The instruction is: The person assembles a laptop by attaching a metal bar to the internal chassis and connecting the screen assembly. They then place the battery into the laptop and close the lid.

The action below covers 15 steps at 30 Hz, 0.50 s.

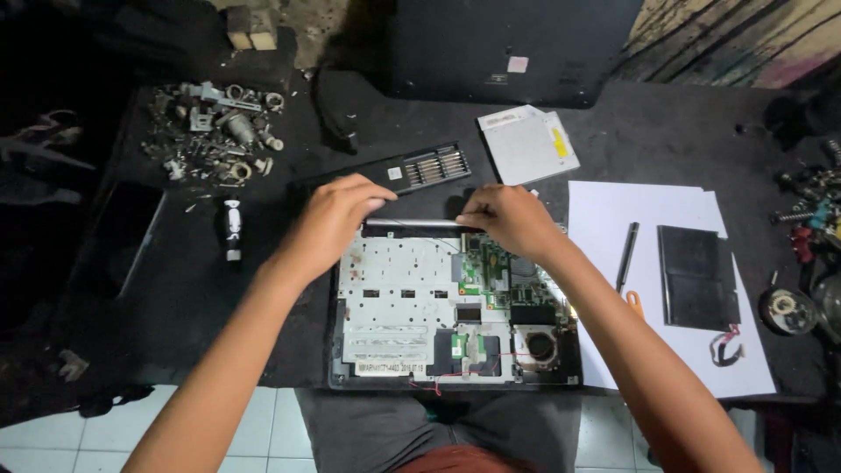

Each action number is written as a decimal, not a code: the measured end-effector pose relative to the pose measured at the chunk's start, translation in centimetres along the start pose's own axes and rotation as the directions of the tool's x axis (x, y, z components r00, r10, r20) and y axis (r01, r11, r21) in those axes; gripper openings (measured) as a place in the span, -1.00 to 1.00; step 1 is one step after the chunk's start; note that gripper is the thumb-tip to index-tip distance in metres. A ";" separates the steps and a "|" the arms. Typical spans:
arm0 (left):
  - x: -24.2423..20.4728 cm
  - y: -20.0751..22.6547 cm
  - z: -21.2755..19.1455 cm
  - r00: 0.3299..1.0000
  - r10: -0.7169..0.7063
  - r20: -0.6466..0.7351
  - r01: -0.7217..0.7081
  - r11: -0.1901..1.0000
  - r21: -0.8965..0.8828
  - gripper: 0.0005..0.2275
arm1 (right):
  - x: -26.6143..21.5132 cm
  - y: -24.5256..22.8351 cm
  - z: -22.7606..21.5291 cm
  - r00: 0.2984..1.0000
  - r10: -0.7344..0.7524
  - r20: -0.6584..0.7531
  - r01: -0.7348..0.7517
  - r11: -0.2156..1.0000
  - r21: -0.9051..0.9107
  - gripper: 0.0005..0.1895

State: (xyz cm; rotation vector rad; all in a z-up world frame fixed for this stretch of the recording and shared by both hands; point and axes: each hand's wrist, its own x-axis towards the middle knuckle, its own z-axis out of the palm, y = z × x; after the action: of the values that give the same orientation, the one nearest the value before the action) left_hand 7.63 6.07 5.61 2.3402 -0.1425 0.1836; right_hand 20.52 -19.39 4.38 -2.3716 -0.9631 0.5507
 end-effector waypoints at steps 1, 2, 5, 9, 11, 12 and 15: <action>-0.5 0.1 -0.8 1.000 -0.004 -0.003 0.004 1.000 0.004 -0.82 | -0.1 -0.1 0.0 1.000 -0.006 0.002 0.006 1.000 0.002 -0.85; -0.9 0.3 -1.5 0.999 -0.037 0.037 0.035 0.999 0.040 -0.82 | -0.1 -0.2 0.0 1.000 -0.002 0.002 0.002 1.000 -0.001 -0.86; -1.7 1.0 -2.4 0.989 -0.102 0.108 0.085 0.986 0.144 -0.81 | -0.3 -0.6 0.0 1.000 0.003 0.005 -0.003 1.000 -0.010 -0.87; -1.7 -0.4 -1.3 0.984 -0.126 0.124 0.088 0.958 0.274 -0.89 | -0.4 -0.1 0.4 1.000 -0.015 -0.008 0.015 1.000 -0.007 -0.87; -2.0 -1.1 -1.2 0.990 -0.105 0.098 0.077 0.965 0.252 -0.90 | -0.2 0.0 0.5 1.000 -0.014 -0.014 0.014 1.000 -0.013 -0.87; -2.2 -1.5 -1.2 0.993 -0.087 0.078 0.067 0.971 0.230 -0.90 | -0.3 0.1 0.6 1.000 -0.009 -0.018 0.009 1.000 -0.012 -0.86; -2.9 -2.1 -1.0 0.994 -0.108 0.026 0.102 0.981 0.166 -0.89 | -0.3 0.1 0.6 0.999 -0.020 -0.031 0.020 1.000 -0.009 -0.87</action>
State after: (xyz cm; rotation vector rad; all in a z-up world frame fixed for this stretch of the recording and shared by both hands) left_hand 5.02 8.32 4.32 2.5094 -0.0210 0.1051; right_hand 20.08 -19.45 3.91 -2.3692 -0.9763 0.5022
